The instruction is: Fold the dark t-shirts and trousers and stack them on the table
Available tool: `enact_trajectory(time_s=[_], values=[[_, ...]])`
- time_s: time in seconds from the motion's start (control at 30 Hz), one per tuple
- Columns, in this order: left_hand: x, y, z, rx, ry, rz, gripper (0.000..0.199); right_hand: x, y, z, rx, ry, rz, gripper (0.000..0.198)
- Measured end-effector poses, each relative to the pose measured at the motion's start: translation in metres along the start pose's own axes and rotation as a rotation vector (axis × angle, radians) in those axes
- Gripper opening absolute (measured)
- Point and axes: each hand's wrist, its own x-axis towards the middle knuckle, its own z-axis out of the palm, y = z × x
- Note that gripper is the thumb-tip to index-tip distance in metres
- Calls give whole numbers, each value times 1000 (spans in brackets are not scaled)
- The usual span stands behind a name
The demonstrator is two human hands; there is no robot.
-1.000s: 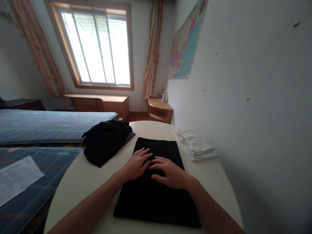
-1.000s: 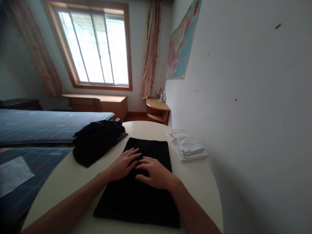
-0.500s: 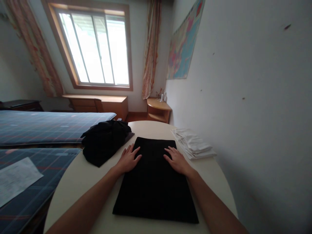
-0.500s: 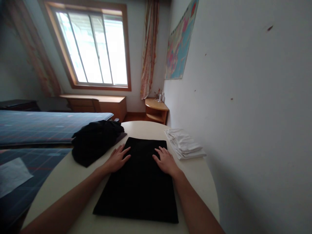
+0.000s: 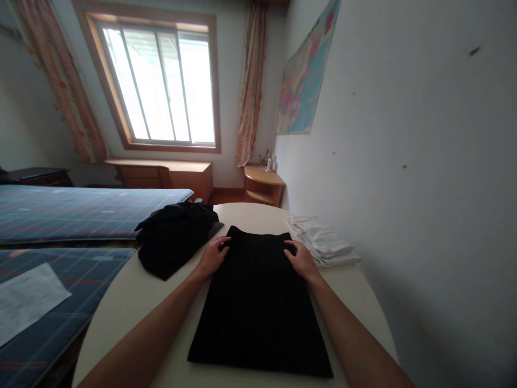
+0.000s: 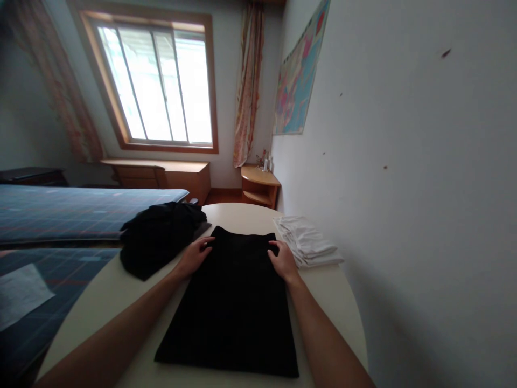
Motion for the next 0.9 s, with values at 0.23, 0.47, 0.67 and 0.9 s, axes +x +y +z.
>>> enact_trajectory(time_s=[0.23,0.47,0.67,0.9], values=[[16,7,-8,-376,-207,-301,54,11,7,-2,466,-96,196,54],[24,17,-18,-428,-271,-282,55,20,12,-9,529,-75,223,46],[25,26,-13,-322,-101,-135,38,18,2,-7,613,-16,323,45],[24,43,-17,-463,-102,-129,48,18,-23,-17,741,150,247,42]])
